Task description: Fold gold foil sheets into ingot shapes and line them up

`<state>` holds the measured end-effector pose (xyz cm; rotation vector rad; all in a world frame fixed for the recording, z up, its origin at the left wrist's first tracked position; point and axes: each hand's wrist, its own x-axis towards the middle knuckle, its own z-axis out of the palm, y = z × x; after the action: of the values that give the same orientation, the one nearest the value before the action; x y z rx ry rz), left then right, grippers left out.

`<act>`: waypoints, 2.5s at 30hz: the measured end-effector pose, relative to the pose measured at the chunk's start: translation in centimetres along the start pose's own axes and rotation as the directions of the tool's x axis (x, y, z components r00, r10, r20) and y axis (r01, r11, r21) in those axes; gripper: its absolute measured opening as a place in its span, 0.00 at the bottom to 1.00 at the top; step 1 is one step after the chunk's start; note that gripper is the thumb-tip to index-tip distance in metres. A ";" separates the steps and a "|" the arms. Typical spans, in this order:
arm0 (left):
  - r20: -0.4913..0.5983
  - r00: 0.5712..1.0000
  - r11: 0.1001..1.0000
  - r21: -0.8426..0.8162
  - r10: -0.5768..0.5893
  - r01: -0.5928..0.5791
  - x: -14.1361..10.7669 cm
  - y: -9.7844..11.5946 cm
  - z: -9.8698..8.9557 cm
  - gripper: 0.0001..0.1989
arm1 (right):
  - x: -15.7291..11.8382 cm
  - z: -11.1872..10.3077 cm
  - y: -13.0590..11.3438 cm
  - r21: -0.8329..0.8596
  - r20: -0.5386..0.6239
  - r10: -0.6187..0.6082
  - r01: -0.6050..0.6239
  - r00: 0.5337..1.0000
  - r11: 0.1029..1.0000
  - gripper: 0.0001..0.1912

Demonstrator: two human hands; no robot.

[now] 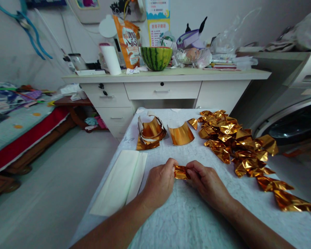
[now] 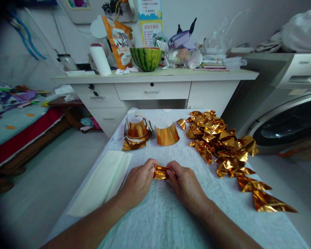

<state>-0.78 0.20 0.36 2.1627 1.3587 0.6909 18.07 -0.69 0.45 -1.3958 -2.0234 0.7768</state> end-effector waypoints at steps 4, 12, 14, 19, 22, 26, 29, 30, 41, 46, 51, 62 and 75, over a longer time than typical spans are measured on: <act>-0.042 0.998 0.997 0.058 -0.043 0.045 -0.1 0.0 0.4 0.10 | 0.0 0.2 -0.4 -0.041 0.010 -0.017 0.017 1.000 0.999 0.08; 0.005 1.000 0.997 0.082 -0.011 0.010 -0.1 -0.3 0.6 0.12 | -0.1 0.4 -0.6 -0.052 0.042 0.016 -0.014 0.999 0.999 0.07; -0.019 0.999 0.996 0.079 -0.045 0.046 -0.1 -0.2 0.4 0.12 | -0.1 0.5 -0.6 -0.052 0.045 0.001 0.001 0.999 0.999 0.06; 0.015 0.999 0.999 -0.028 0.028 -0.028 -0.1 -0.1 0.1 0.11 | -0.3 0.3 -0.4 -0.071 0.040 0.012 -0.009 0.999 0.997 0.06; 0.024 0.998 0.995 -0.081 0.055 -0.053 -0.2 -0.2 -0.1 0.11 | -0.3 0.0 -0.4 -0.061 0.059 -0.009 0.012 0.998 0.998 0.06; -0.028 0.998 0.985 -0.159 0.062 -0.066 -0.2 0.0 -0.5 0.11 | -0.2 -0.2 -0.5 -0.024 0.038 -0.051 0.052 0.998 0.998 0.05; -0.064 0.996 0.986 -0.152 0.058 -0.068 -0.2 0.1 -0.5 0.10 | -0.3 -0.3 -0.5 0.035 0.013 -0.030 0.030 0.999 0.999 0.06; -0.071 0.996 0.988 -0.141 0.050 -0.060 -0.1 0.1 -0.5 0.10 | -0.3 -0.4 -0.5 0.060 0.004 -0.017 0.017 1.000 0.998 0.06; -0.047 0.999 0.991 -0.130 0.021 -0.027 -0.1 0.2 -0.2 0.09 | -0.3 -0.2 0.3 0.002 -0.129 -0.009 0.009 0.992 1.000 0.07; -0.032 0.996 0.986 -0.142 0.081 -0.085 -0.1 0.0 -0.1 0.09 | -0.1 -0.1 0.3 -0.027 -0.131 -0.029 0.026 0.991 0.999 0.09; -0.086 0.994 0.987 -0.139 0.067 -0.079 -0.2 0.1 -0.4 0.09 | 0.1 -0.1 -0.1 -0.055 -0.091 -0.051 0.046 0.995 0.997 0.10; -0.041 0.999 0.984 -0.174 0.033 -0.039 0.0 -0.1 -0.5 0.09 | 0.0 -0.1 -0.1 -0.021 -0.069 -0.028 0.027 0.997 0.999 0.09; -0.114 0.993 0.993 -0.121 -0.002 -0.011 0.0 -0.5 -0.3 0.09 | -0.3 -0.1 -0.1 0.052 -0.075 -0.079 0.083 0.994 0.995 0.05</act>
<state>-1.25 0.44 0.26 2.0584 1.3324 0.8875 18.15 -0.98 0.57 -1.2849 -1.9754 0.7302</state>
